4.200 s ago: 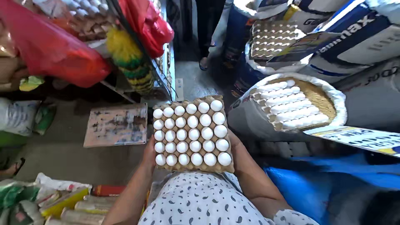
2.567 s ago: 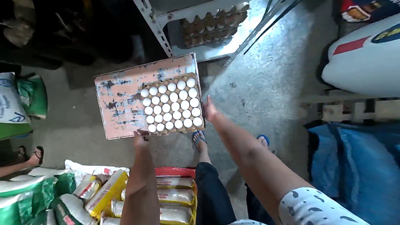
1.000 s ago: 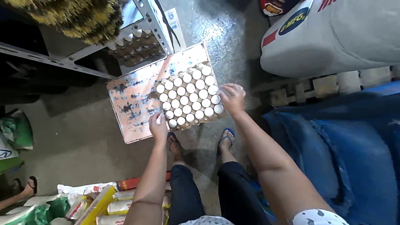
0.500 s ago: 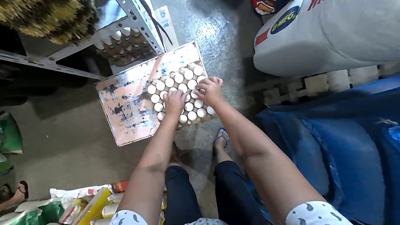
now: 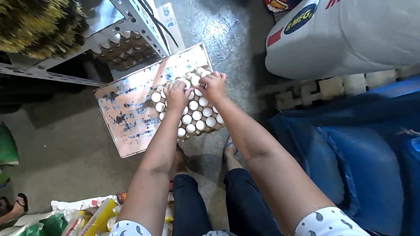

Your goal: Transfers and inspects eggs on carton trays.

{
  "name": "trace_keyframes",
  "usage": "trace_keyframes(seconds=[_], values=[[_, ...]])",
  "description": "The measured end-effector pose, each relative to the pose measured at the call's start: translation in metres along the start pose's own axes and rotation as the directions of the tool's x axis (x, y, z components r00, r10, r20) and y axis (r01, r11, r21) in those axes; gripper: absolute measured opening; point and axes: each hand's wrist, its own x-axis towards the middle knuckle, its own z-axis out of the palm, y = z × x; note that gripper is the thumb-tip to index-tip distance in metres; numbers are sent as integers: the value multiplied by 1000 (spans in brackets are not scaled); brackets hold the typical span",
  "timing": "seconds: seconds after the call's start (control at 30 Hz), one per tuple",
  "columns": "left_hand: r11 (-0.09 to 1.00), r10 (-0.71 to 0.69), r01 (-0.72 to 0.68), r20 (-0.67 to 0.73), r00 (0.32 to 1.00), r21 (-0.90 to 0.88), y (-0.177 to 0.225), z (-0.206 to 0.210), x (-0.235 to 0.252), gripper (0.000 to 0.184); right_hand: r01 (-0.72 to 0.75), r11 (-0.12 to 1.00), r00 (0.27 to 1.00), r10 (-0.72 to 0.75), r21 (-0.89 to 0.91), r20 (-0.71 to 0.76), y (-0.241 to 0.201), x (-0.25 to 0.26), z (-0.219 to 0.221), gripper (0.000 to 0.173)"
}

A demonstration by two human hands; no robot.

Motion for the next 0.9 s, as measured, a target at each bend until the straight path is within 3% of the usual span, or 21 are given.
trace_keyframes(seconds=[0.17,0.33,0.57,0.77,0.9], values=[[1000,15,-17,79,997,23,-7,-4,18,31,-13,1000,994,13,1,112,-1,20,0,26],[998,37,-41,92,995,36,-7,-6,25,29,-8,1000,994,8,1,111,5,32,1,23],[989,139,-137,50,989,-52,9,-9,35,35,-29,994,969,2,104,246,42,29,-38,43],[991,134,-135,131,982,-2,22,1,47,29,-38,999,972,32,24,234,39,38,-37,26],[996,81,-77,98,992,-49,22,-4,44,36,-113,994,961,110,-2,252,36,41,-35,29]])
